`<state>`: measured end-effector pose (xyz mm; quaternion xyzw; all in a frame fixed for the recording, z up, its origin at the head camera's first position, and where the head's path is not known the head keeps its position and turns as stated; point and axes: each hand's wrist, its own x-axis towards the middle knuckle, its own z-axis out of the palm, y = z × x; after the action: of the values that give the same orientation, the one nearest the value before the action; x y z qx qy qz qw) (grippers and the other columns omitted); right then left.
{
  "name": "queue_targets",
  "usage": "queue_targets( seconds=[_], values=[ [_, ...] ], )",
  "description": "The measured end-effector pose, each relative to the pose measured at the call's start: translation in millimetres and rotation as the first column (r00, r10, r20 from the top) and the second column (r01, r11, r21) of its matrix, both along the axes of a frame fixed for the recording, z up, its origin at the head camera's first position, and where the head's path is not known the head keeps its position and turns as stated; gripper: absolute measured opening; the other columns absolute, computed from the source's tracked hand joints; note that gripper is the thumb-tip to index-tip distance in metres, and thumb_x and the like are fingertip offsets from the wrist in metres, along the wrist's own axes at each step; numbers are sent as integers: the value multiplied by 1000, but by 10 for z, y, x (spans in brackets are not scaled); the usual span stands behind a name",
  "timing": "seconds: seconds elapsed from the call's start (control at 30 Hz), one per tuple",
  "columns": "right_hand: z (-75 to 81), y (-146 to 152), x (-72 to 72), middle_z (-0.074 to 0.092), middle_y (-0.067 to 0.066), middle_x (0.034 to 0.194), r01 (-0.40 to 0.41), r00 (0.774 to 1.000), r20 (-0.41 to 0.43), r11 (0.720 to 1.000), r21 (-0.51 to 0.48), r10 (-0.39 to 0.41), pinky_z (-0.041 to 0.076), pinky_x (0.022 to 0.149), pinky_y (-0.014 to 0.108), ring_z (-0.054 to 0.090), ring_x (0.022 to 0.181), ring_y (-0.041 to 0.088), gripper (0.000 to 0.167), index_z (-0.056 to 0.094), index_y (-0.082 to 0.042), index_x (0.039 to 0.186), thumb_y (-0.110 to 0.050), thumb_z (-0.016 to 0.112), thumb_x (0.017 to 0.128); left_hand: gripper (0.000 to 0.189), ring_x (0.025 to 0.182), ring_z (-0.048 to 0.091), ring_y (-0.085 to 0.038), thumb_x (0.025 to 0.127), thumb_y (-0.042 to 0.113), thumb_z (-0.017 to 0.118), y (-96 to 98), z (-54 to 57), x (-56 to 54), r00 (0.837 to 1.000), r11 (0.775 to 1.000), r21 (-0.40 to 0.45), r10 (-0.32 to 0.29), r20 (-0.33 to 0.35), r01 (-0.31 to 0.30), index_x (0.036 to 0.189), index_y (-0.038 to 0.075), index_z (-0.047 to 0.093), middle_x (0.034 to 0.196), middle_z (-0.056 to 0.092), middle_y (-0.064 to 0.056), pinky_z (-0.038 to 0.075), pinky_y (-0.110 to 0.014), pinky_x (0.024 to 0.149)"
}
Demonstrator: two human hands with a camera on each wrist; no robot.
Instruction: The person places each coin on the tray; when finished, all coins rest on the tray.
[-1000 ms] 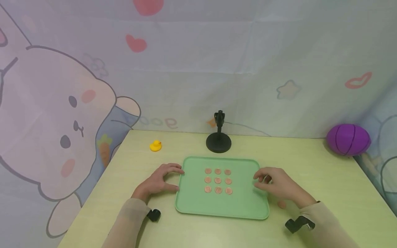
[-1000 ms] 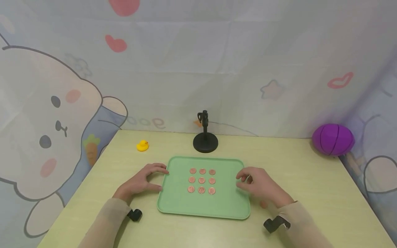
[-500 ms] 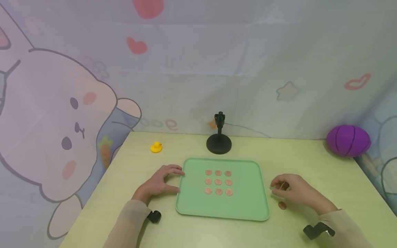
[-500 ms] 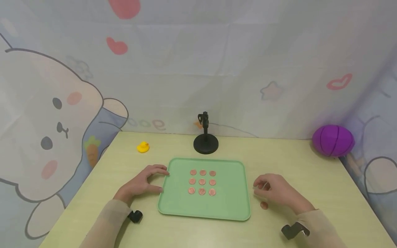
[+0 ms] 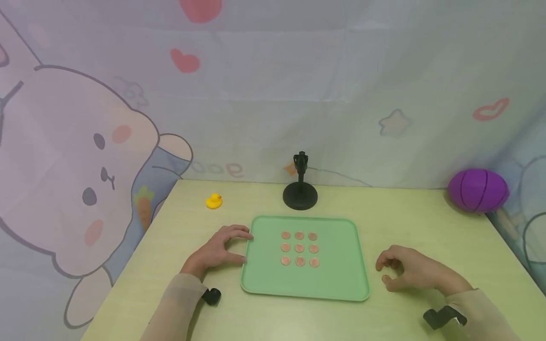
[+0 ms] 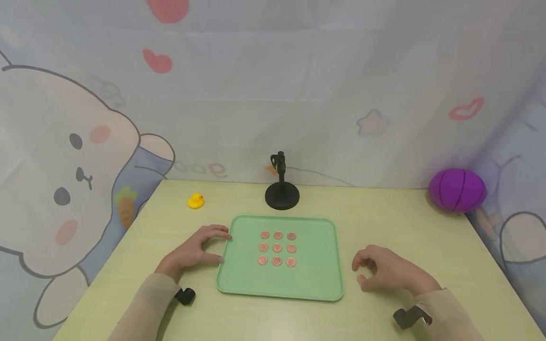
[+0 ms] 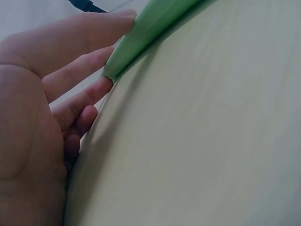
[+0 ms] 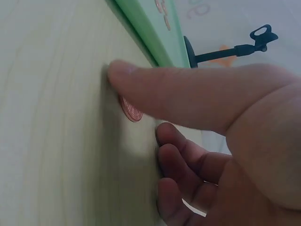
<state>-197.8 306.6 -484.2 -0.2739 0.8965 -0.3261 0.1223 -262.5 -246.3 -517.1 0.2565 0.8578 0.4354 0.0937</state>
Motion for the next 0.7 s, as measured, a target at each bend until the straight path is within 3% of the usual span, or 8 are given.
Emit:
queue_targets(
  seconds=[0.7],
  values=[
    [31, 10, -45, 63, -6, 95, -40, 999, -37, 999, -25, 39, 48, 75, 26, 54, 87, 9, 17, 69, -22, 94, -21, 85, 90, 53, 137, 41, -30, 79, 24, 91, -5, -8, 8, 999, 1000, 17, -1, -33, 2, 129, 21, 73, 150, 57, -3, 28, -59, 117]
  ],
)
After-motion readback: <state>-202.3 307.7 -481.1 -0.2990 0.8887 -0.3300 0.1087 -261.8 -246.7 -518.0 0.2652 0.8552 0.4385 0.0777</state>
